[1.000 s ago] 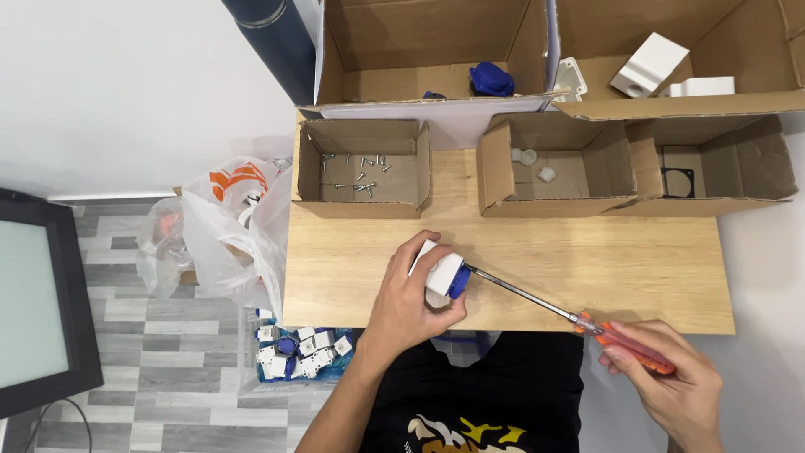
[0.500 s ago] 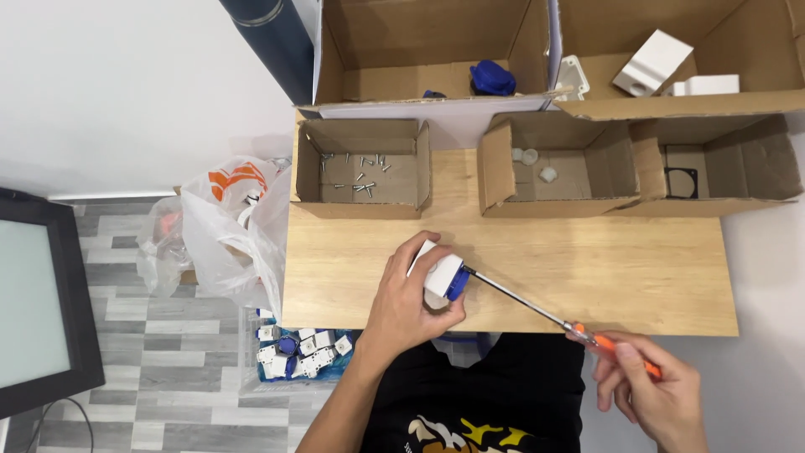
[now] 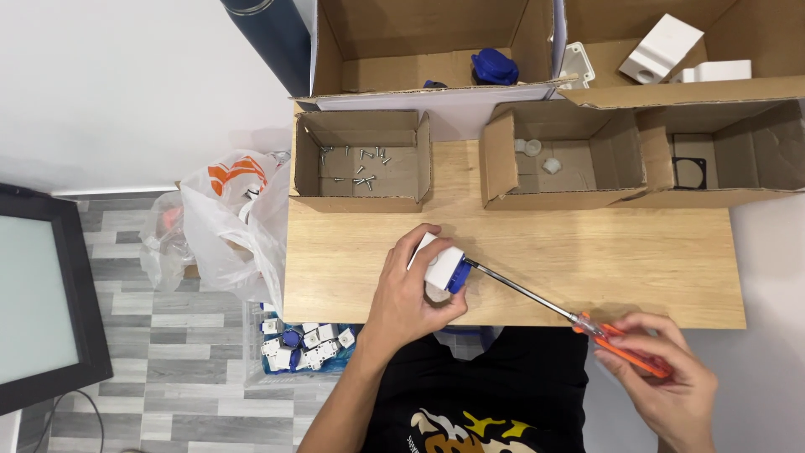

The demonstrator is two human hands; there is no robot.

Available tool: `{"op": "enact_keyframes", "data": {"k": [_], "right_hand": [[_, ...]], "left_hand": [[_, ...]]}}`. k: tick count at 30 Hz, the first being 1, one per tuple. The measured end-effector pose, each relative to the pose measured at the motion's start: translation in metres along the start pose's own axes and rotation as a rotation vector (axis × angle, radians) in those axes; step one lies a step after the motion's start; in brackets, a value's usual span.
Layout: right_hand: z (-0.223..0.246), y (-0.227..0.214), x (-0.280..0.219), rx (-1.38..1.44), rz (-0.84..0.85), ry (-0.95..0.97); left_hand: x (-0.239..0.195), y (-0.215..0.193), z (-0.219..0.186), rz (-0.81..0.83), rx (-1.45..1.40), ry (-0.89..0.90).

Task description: Assembling a blue electrical socket into a white plastic housing using a screwdriver.

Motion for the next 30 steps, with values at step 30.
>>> {"op": "enact_keyframes", "data": {"k": [30], "right_hand": [[-0.025, 0.010, 0.005, 0.269, 0.102, 0.378]], "left_hand": [[0.000, -0.002, 0.000, 0.010, -0.001, -0.007]]}}
Point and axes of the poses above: each hand's wrist, its own x-axis towards the middle knuckle, its own y-axis out of the palm, z = x × y, the point moved 4 cm from there along x, towards the middle knuckle, and after that the axes turned 7 degrees about y, right-handed, at the moved point
